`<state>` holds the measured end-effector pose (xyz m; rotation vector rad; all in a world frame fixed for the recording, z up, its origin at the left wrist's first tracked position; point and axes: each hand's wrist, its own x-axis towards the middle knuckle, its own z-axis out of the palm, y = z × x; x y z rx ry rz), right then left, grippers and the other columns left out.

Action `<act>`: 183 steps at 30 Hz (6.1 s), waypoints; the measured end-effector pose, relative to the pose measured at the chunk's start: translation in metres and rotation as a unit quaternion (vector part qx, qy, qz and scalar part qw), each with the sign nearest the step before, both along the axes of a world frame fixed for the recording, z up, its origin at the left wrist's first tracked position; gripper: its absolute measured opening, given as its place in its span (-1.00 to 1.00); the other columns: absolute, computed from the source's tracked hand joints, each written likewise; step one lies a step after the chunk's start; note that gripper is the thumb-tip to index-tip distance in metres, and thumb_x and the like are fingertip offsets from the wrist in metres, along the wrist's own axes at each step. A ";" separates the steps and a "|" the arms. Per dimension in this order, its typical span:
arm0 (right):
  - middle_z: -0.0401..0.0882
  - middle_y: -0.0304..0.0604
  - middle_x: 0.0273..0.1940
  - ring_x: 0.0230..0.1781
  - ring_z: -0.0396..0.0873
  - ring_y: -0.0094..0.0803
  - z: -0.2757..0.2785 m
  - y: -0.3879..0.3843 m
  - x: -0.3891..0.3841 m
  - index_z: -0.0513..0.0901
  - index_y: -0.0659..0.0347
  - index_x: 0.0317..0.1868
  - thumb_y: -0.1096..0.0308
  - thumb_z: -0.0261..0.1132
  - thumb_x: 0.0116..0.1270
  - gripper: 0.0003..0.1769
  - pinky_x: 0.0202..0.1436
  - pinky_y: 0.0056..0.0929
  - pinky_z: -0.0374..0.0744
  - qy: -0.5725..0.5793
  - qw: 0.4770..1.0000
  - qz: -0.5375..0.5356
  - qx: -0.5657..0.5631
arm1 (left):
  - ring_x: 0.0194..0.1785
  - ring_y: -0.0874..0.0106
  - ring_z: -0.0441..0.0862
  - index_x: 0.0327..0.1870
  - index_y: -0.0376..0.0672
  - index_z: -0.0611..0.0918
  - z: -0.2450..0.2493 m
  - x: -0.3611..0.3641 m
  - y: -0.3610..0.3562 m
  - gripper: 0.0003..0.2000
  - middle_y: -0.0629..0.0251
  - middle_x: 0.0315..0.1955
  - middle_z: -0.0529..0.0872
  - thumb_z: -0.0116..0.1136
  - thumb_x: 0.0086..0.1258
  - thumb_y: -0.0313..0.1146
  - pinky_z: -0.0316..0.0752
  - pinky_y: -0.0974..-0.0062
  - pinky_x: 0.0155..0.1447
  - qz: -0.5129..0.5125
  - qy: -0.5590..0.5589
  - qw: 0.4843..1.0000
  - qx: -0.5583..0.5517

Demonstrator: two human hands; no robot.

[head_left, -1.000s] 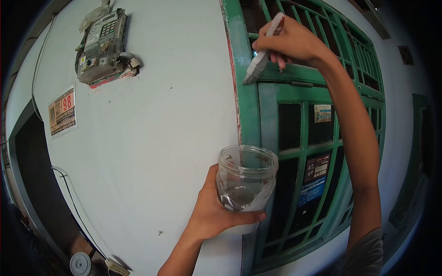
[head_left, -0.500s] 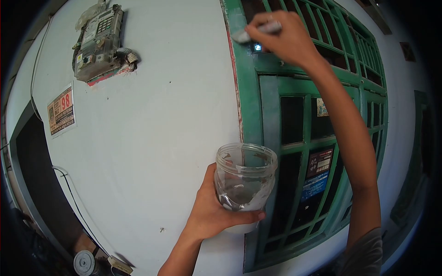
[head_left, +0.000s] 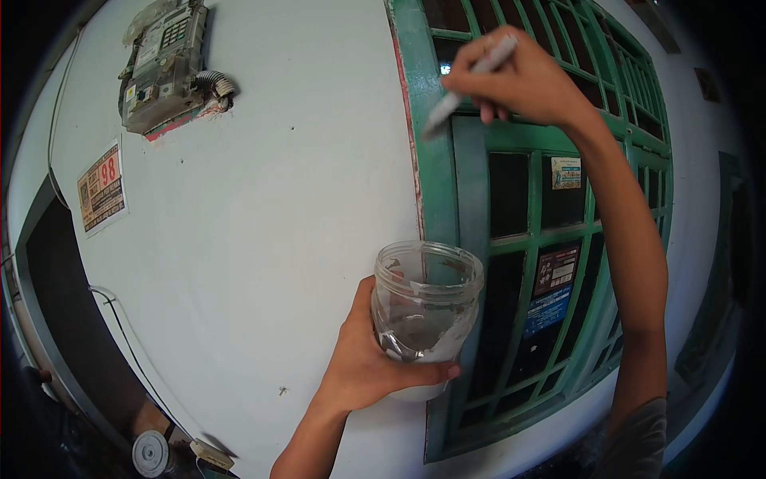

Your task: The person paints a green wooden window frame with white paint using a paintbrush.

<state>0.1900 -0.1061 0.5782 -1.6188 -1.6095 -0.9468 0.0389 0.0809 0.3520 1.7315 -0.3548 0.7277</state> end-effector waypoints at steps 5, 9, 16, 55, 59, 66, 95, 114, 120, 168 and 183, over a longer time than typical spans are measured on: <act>0.67 -0.11 -0.57 -0.64 0.63 -0.43 0.029 0.019 0.002 0.66 0.44 -0.48 0.39 0.37 0.32 -0.73 -0.54 -0.43 0.54 -0.350 0.914 -0.018 0.206 | 0.28 0.25 0.62 0.36 -0.34 0.36 0.000 -0.001 0.001 0.01 0.09 0.17 0.63 0.78 -0.19 -0.41 0.53 0.26 0.39 -0.003 -0.002 1.000 -0.003; 0.68 0.01 -0.50 -0.51 0.69 -0.09 -0.003 0.033 0.027 0.77 0.30 -0.29 0.34 0.44 0.31 -0.83 -0.35 -0.26 0.63 -0.393 0.894 -0.045 0.209 | 0.28 0.26 0.62 0.35 -0.33 0.36 -0.002 -0.003 0.003 -0.01 0.10 0.16 0.63 0.78 -0.18 -0.42 0.53 0.27 0.38 -0.003 0.000 1.000 0.005; 0.62 -0.02 -0.60 -0.62 0.59 -0.19 -0.086 0.005 -0.006 0.72 0.30 -0.46 0.41 0.40 0.23 -0.85 -0.40 -0.31 0.57 -0.154 0.985 -0.048 -0.064 | 0.28 0.27 0.62 0.36 -0.33 0.35 -0.002 -0.003 0.007 0.00 0.11 0.17 0.63 0.78 -0.18 -0.43 0.53 0.28 0.38 -0.004 0.003 1.000 0.011; 0.61 -0.10 -0.66 -0.76 0.60 -0.39 0.006 0.027 -0.004 0.65 0.35 -0.52 0.26 0.34 0.25 -0.69 -0.65 -0.46 0.49 0.018 0.996 -0.089 0.015 | 0.30 0.23 0.61 0.42 -0.31 0.30 -0.001 -0.020 0.009 0.08 0.09 0.20 0.62 0.78 -0.22 -0.43 0.51 0.26 0.40 0.002 -0.001 1.000 0.003; 0.66 -0.08 -0.58 -0.65 0.66 -0.39 0.047 0.023 -0.032 0.66 0.45 -0.50 0.40 0.37 0.31 -0.72 -0.58 -0.39 0.55 0.024 0.989 -0.123 0.076 | 0.29 0.21 0.62 0.42 -0.30 0.30 -0.002 -0.021 0.011 0.09 0.08 0.20 0.62 0.79 -0.24 -0.40 0.51 0.25 0.40 0.024 -0.005 1.000 0.007; 0.67 -0.02 -0.59 -0.61 0.70 -0.32 0.118 0.038 -0.014 0.68 0.48 -0.44 0.38 0.38 0.28 -0.74 -0.52 -0.33 0.64 -0.106 0.970 -0.069 0.206 | 0.29 0.21 0.62 0.41 -0.31 0.31 -0.001 -0.022 0.011 0.09 0.07 0.20 0.62 0.79 -0.24 -0.39 0.51 0.25 0.40 0.024 -0.006 1.000 -0.007; 0.61 -0.06 -0.59 -0.63 0.56 -0.23 -0.077 0.021 0.007 0.72 0.34 -0.39 0.40 0.39 0.30 -0.83 -0.44 -0.36 0.49 -0.171 0.978 -0.017 0.116 | 0.29 0.24 0.62 0.41 -0.33 0.30 -0.007 -0.018 0.003 0.09 0.09 0.20 0.62 0.80 -0.24 -0.41 0.52 0.24 0.40 -0.012 0.010 1.000 -0.004; 0.55 0.05 -0.58 -0.58 0.53 0.02 -0.150 0.006 -0.010 0.64 0.37 -0.45 0.45 0.39 0.25 -0.83 -0.42 -0.27 0.51 -0.048 0.998 -0.040 0.022 | 0.29 0.18 0.61 0.43 -0.25 0.28 -0.037 -0.054 0.015 0.17 0.09 0.19 0.55 0.84 -0.33 -0.40 0.53 0.19 0.39 0.032 0.012 0.997 -0.066; 0.66 -0.09 -0.56 -0.65 0.62 -0.42 -0.164 -0.003 -0.010 0.73 0.34 -0.40 0.47 0.44 0.29 -0.87 -0.51 -0.45 0.50 -0.002 0.997 -0.052 -0.061 | 0.27 0.12 0.63 0.48 -0.27 0.24 -0.055 -0.072 0.027 0.28 0.00 0.21 0.55 0.87 -0.44 -0.35 0.53 0.16 0.39 0.116 -0.006 0.991 -0.058; 0.58 0.00 -0.58 -0.61 0.58 -0.18 -0.028 0.027 0.021 0.73 0.33 -0.33 0.29 0.36 0.35 -0.77 -0.43 -0.28 0.51 -0.171 0.962 -0.017 0.214 | 0.33 0.11 0.57 0.47 -0.23 0.24 -0.069 -0.059 0.011 0.26 0.04 0.26 0.51 0.87 -0.42 -0.35 0.60 0.14 0.36 0.107 0.020 0.990 -0.092; 0.71 -0.03 -0.44 -0.49 0.71 -0.14 -0.158 -0.016 0.010 0.73 0.29 -0.34 0.45 0.44 0.30 -0.91 -0.38 -0.33 0.60 -0.098 0.993 0.013 0.069 | 0.31 0.13 0.59 0.43 -0.27 0.26 -0.096 -0.051 -0.010 0.20 0.06 0.25 0.53 0.85 -0.37 -0.35 0.57 0.17 0.35 0.158 -0.038 0.985 0.058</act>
